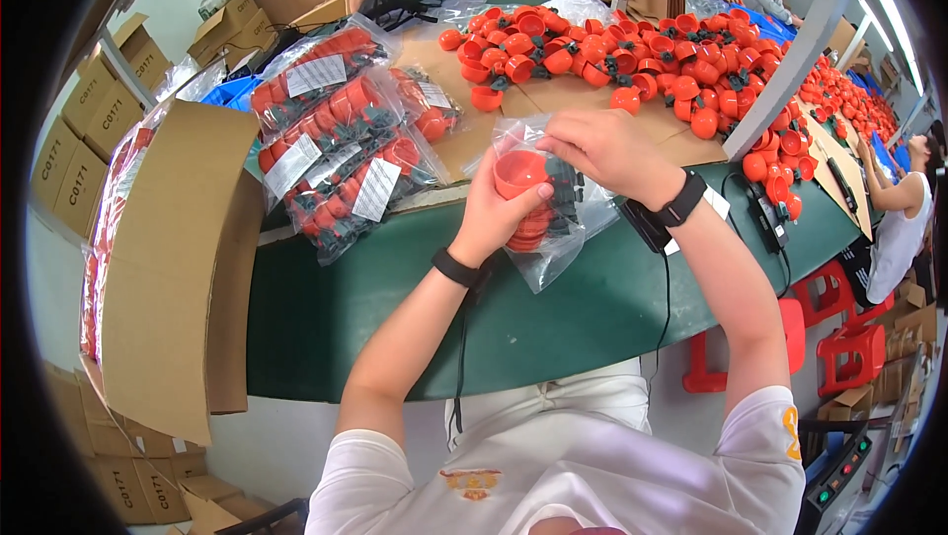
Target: The person seals a plastic bag containing red plastic cups and a paper slip, then repeats the process by filling and sealing a new bag.
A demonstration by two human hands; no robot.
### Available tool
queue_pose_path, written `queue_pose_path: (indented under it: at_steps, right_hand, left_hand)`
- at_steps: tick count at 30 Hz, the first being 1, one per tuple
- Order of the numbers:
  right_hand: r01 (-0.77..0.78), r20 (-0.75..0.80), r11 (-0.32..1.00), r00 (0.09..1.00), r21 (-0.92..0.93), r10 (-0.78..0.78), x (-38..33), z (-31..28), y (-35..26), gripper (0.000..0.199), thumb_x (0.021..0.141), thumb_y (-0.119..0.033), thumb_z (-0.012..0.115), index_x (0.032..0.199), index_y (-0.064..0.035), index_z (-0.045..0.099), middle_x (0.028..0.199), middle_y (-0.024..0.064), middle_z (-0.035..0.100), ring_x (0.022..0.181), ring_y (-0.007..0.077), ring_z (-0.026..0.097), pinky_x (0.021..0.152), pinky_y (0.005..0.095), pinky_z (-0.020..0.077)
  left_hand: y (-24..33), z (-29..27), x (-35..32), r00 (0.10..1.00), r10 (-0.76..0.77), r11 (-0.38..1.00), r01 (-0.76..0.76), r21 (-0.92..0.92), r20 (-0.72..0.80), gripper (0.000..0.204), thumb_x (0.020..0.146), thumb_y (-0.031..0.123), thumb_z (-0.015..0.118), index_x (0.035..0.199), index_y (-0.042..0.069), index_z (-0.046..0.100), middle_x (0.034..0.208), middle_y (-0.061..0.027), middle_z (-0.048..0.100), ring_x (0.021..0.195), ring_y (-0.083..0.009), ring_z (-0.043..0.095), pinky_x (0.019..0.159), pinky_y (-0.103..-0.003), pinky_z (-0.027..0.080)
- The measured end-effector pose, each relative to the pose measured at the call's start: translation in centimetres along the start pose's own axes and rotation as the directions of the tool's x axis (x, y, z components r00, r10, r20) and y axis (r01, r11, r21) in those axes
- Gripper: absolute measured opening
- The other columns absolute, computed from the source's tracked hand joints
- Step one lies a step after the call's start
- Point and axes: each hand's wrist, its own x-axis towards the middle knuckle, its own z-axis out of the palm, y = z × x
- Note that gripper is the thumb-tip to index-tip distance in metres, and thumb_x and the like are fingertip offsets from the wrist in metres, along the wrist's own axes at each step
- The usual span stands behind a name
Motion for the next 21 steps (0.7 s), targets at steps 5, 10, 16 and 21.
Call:
queue_pose_path:
  at_steps: [5,10,16,21]
  right_hand:
    - [-0.172,0.222,0.982,0.963,0.078,0.152,1.5,-0.4,0.1,0.023,0.093,-0.028,0.072,0.087,-0.0061,0.073,0.076,0.0105,0.066,0.066,0.0288,0.062,0.061,0.037,0.0476]
    - [-0.08,0.285,0.951,0.958,0.298,-0.009,1.9,0.3,-0.2,0.03,0.092,-0.036,0.071,0.081,-0.0077,0.074,0.067,0.0092,0.065,0.06,0.0253,0.06,0.057,0.0378,0.0456]
    - [-0.269,0.632,0.95,0.767,0.159,0.111,2.5,1.3,0.3,0.035,0.095,-0.038,0.065,0.079,-0.0078,0.073,0.061,0.0089,0.061,0.055,0.0253,0.057,0.057,0.0377,0.0447]
    - [-0.246,0.627,0.949,0.776,0.197,0.071,1.7,2.2,0.6,0.035,0.097,-0.034,0.062,0.081,-0.0057,0.072,0.06,0.0096,0.059,0.055,0.0239,0.057,0.056,0.0381,0.0443]
  left_hand:
    - [-1.0,-0.6,-0.1,0.994,-0.041,0.998,0.046,-0.047,0.097,0.081,0.082,0.019,0.085,0.147,0.001,0.041,0.125,-0.0066,0.061,0.113,-0.0148,0.06,0.1,-0.032,0.049]
    - [-1.0,-0.8,0.1,0.988,-0.095,0.993,0.102,-0.054,0.121,0.077,0.084,0.013,0.083,0.147,0.0,0.04,0.132,-0.0086,0.059,0.12,-0.0164,0.058,0.104,-0.034,0.047]
    - [-1.8,-0.4,-0.1,0.993,-0.045,0.998,0.05,-0.045,0.108,0.081,0.082,0.009,0.083,0.149,-0.001,0.038,0.139,-0.0114,0.055,0.126,-0.0184,0.054,0.107,-0.035,0.046]
    - [-1.7,0.0,-0.1,0.985,-0.042,0.998,0.047,-0.03,0.166,0.077,0.084,0.005,0.08,0.148,0.0,0.039,0.138,-0.0101,0.056,0.127,-0.018,0.055,0.108,-0.035,0.045]
